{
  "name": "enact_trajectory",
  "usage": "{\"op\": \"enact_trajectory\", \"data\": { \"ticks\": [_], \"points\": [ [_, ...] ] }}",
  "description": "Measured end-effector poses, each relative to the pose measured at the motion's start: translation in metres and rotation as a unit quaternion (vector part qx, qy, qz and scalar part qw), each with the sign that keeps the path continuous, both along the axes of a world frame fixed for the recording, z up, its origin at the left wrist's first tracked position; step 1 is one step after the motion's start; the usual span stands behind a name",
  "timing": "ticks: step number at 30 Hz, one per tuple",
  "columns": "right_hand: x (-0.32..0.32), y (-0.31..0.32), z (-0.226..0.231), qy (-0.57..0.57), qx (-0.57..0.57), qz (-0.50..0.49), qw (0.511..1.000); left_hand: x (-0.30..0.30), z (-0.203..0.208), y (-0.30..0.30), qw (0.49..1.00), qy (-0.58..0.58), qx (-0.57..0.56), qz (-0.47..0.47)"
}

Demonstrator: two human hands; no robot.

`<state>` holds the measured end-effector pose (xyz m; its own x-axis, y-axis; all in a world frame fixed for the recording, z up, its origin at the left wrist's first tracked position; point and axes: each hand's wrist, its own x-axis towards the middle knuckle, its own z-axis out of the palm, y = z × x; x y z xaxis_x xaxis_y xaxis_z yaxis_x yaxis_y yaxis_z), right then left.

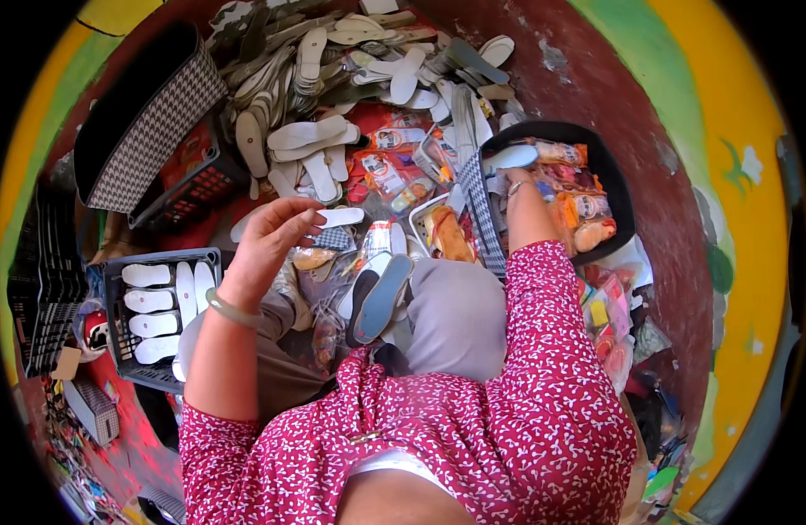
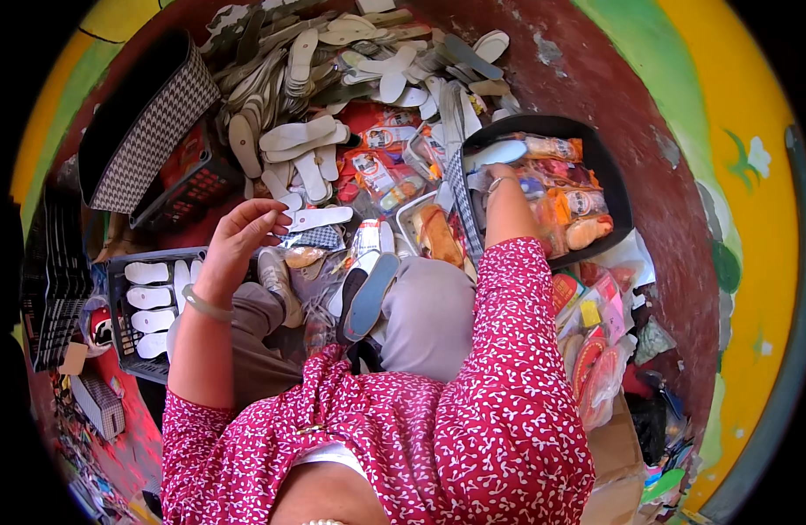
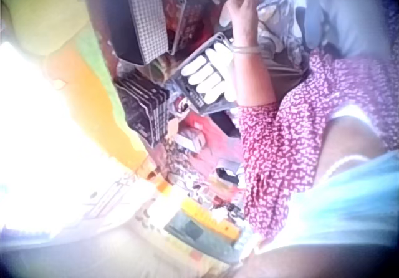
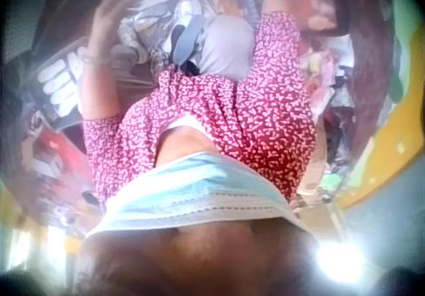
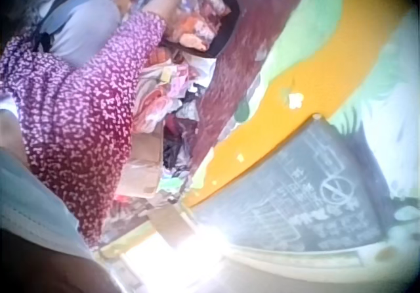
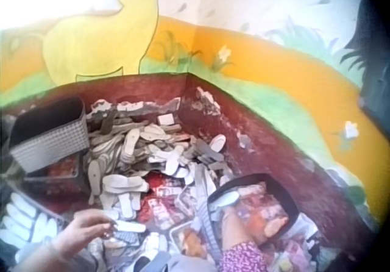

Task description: The person picks up shoe insoles and places them into plastic packages by hand, occasionally wiping the insoles with a cloth. They move the packed items into crates and boxes on the floor.

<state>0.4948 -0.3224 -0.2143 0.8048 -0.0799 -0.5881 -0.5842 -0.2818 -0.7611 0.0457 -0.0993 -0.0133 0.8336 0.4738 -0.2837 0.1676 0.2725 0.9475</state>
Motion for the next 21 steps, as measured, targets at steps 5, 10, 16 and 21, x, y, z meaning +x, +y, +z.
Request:
{"op": "enact_trajectory", "data": {
  "ticks": [5, 10, 16, 21],
  "points": [
    [0.007, -0.002, -0.001, -0.054, -0.171, 0.155, 0.972, -0.001, -0.005, -0.003, 1.000, 0.005, 0.018, -0.020],
    [0.019, 0.003, 0.007, -0.178, -0.412, 0.341, 0.826, -0.002, -0.005, -0.004, 0.998, 0.019, 0.056, -0.036],
    [0.010, 0.032, 0.056, -0.211, -0.515, 0.443, 0.703, -0.005, 0.000, -0.004, 0.998, 0.010, 0.061, -0.030],
    [0.000, 0.045, 0.046, -0.207, -0.553, 0.508, 0.627, -0.011, 0.002, -0.006, 0.997, 0.019, 0.068, -0.017]
  ]
}}
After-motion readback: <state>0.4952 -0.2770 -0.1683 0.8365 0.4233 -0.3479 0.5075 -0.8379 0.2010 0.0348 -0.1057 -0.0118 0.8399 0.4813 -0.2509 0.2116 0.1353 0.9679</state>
